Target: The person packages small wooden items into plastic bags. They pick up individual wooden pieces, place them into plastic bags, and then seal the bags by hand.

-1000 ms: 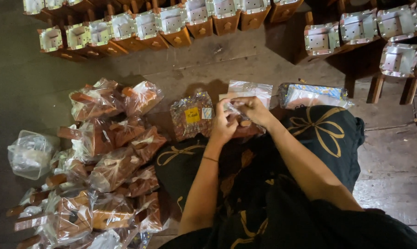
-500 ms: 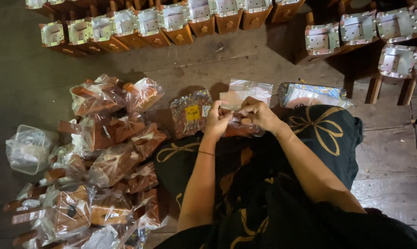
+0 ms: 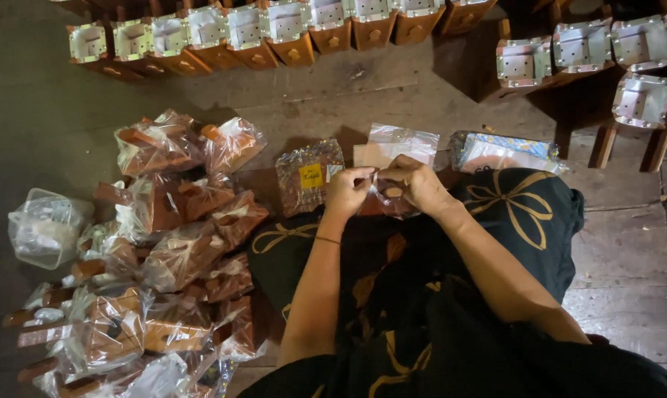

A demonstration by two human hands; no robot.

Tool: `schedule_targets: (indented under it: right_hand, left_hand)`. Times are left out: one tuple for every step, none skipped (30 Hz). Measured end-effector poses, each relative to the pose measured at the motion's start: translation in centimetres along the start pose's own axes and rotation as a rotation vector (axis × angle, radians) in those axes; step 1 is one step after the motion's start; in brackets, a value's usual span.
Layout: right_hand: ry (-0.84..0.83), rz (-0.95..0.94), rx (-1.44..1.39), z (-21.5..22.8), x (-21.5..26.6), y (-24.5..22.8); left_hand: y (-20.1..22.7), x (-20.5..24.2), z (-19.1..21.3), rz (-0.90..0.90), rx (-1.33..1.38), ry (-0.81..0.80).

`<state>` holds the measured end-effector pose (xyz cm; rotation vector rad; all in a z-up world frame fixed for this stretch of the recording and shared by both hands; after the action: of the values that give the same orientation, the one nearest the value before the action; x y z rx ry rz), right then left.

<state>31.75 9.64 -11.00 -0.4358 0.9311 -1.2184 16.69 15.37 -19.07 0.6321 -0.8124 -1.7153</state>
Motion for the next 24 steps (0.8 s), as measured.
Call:
schedule_targets:
  right_hand:
    - [-0.001,-0.001,0.001,0.0,0.1,0.1]
    - [0.027,-0.005,0.128,0.3,0.1,0.4]
    - [0.056,-0.009,0.255,0.7,0.2,0.6]
    - [0.051,-0.007,0.255,0.5,0.5,1.0]
    - [0.052,0.017,0.318,0.3,0.9,1.3]
    - [0.056,0.043,0.381,0.2,1.0,1.6]
    - [0.054,0.047,0.381,0.7,0.9,0.6]
    - [0.1,0.084,0.412,1.4,0.8,-0.8]
    - [0.146,0.121,0.443,2.2,0.7,-2.1]
    - [0.143,0.119,0.443,2.0,1.3,-1.1]
    - [0.176,0.129,0.5,2.0,1.8,-0.2]
    - [0.211,0.141,0.559,2.1,2.3,0.7]
    - [0.211,0.141,0.561,2.0,3.8,3.2]
    - [0.221,0.096,0.586,2.0,5.1,6.2]
    - [0.232,0.052,0.611,2.0,6.3,9.1]
    - [0.226,0.052,0.609,2.2,5.4,7.7]
    - [0.246,-0.002,0.474,2.8,4.4,6.6]
    - [0.269,-0.053,0.339,3.3,3.2,5.6]
    - [0.268,-0.05,0.339,3.5,2.0,3.9]
    - [0.229,-0.121,0.119,3.4,0.7,2.7]
    - [0.187,-0.189,-0.102,3.1,-0.7,1.4]
    - [0.186,-0.19,-0.105,3.1,-1.6,1.2]
    - [0.097,-0.255,-0.236,2.2,-2.3,1.4]
    - [0.006,-0.318,-0.367,1.3,-3.1,1.4]
  left_hand:
    - [0.6,0.2,0.9,0.001,0.002,-0.001]
    - [1.4,0.3,1.9,-0.016,-0.051,0.036]
    - [2.1,0.4,3.1,-0.033,-0.105,0.072]
    - [2.0,0.8,2.9,-0.028,-0.103,0.074]
    - [2.3,1.2,3.4,-0.072,-0.156,0.153]
    - [2.6,1.4,3.9,-0.119,-0.211,0.233]
    - [1.9,1.4,3.5,-0.117,-0.211,0.236]
    - [3.2,2.2,4.7,-0.34,-0.264,0.49]
    - [4.4,3.8,5.5,-0.562,-0.314,0.745]
    - [3.7,4.0,5.1,-0.559,-0.313,0.743]
    - [3.1,4.4,4.9,-0.546,-0.401,0.792]
    - [2.5,4.6,4.7,-0.534,-0.487,0.843]
    - [3.3,4.7,6.3,-0.534,-0.486,0.843]
    - [3.3,3.9,7.8,-0.428,-0.44,0.754]
    - [3.3,3.3,9.2,-0.323,-0.394,0.666]
    - [3.2,3.0,9.6,-0.317,-0.395,0.665]
    - [2.3,1.9,9.0,-0.221,-0.263,0.491]
    - [1.5,0.9,8.3,-0.13,-0.13,0.32]
    - [1.9,1.0,8.1,-0.13,-0.129,0.323]
    - [1.9,1.0,7.6,-0.092,-0.111,0.273]
    - [2.0,0.9,7.1,-0.054,-0.093,0.223]
    - [2.2,0.9,7.1,-0.052,-0.095,0.223]
    - [2.2,1.0,7.2,-0.028,-0.052,0.23]
    - [2.3,1.0,7.2,-0.004,-0.009,0.238]
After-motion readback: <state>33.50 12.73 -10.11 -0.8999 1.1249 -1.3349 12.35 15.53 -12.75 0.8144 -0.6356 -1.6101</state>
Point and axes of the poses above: each hand's wrist, its own x-axis away from the middle knuckle, its own z-axis out of the back of the hand, y = z × x, the point moved 8 cm from there along -x, towards the middle knuckle, and after that the axes turned 10 degrees about y, right-handed, at the moved point
